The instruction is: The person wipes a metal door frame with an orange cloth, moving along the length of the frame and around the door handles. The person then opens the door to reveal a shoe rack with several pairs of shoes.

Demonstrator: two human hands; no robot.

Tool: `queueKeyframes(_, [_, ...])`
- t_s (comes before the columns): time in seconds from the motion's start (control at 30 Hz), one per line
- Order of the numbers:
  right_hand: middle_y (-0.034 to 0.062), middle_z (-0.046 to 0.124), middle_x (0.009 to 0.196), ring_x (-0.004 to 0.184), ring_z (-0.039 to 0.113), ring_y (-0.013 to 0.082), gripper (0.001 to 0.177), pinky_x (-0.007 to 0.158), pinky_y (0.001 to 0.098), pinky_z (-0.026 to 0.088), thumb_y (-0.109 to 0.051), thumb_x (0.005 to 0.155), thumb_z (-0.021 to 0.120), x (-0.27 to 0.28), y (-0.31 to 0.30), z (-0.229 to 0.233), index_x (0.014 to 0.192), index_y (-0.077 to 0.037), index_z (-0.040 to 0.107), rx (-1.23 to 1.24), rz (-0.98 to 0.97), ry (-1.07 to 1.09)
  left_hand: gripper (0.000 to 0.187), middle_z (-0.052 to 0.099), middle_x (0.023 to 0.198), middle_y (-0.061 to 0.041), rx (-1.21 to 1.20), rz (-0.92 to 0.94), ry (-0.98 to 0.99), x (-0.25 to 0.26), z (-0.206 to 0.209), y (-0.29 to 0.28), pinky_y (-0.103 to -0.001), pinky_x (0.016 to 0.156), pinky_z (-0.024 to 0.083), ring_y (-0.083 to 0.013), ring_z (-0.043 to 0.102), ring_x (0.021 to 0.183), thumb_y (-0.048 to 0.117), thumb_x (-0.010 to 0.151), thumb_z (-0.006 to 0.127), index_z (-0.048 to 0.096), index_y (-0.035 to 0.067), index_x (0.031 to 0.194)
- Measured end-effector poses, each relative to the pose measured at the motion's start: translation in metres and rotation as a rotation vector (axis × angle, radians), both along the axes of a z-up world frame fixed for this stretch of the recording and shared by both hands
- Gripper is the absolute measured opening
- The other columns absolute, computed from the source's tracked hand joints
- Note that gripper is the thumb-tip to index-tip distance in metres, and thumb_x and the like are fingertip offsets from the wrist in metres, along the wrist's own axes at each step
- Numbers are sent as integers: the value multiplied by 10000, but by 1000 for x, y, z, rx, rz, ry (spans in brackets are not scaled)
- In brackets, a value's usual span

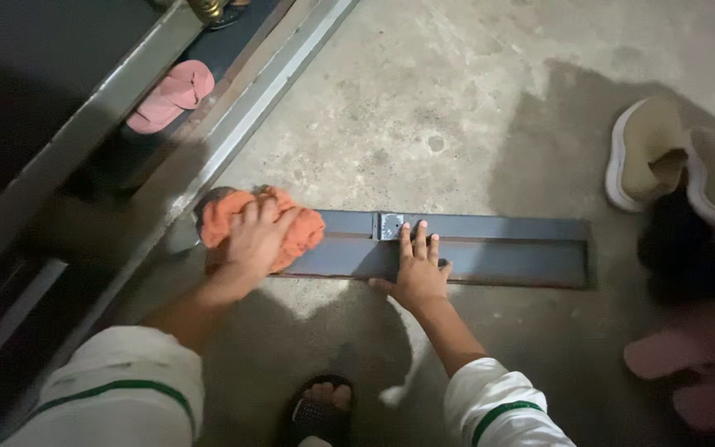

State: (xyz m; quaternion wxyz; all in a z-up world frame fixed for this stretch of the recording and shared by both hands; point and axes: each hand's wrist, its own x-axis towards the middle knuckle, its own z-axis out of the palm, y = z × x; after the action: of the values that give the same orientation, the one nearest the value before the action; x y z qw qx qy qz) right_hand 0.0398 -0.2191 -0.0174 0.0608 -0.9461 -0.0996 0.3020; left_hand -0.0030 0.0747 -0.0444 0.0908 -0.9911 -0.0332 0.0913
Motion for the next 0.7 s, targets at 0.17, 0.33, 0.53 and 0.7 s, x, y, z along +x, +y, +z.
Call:
queueKeyframes(0.17, [120,-55,1726,1583,46,373,1386,1178,669,255,-659,672,870,-1,2,1,1641,-194,-6,1,0,-4,697,474,1432,-129,-108,-208,-44,28,-14,-47,-494,1050,432,-323,480,1300,123,895,609,446,338,1538])
queueKeyframes(0.33, [154,-67,1718,1567,55,412,1412,1167,671,259,-653,663,882,-1,3,-5,1643,-176,-15,-15,13,-33,644,468,1454,-112,-240,-312,-12,54,-17,-92,-536,1059,396,-340,445,1310,133,892,619,484,351,1483])
queueKeyframes(0.53, [154,-59,1705,1552,65,404,1374,1185,663,209,-690,698,833,2,1,-15,1628,-177,-39,-44,57,-44,736,479,1470,-47,-213,-271,18,48,-17,-57,-481,1047,409,-262,463,1317,83,852,605,460,363,1517])
queueKeyframes(0.7, [171,20,1713,1558,131,409,1322,1195,635,236,-714,730,792,4,-9,-15,1642,-166,7,-65,122,-87,576,520,1430,-15,-342,-148,-171,11,-15,-4,-487,1086,399,-265,474,1345,153,925,601,508,328,1466])
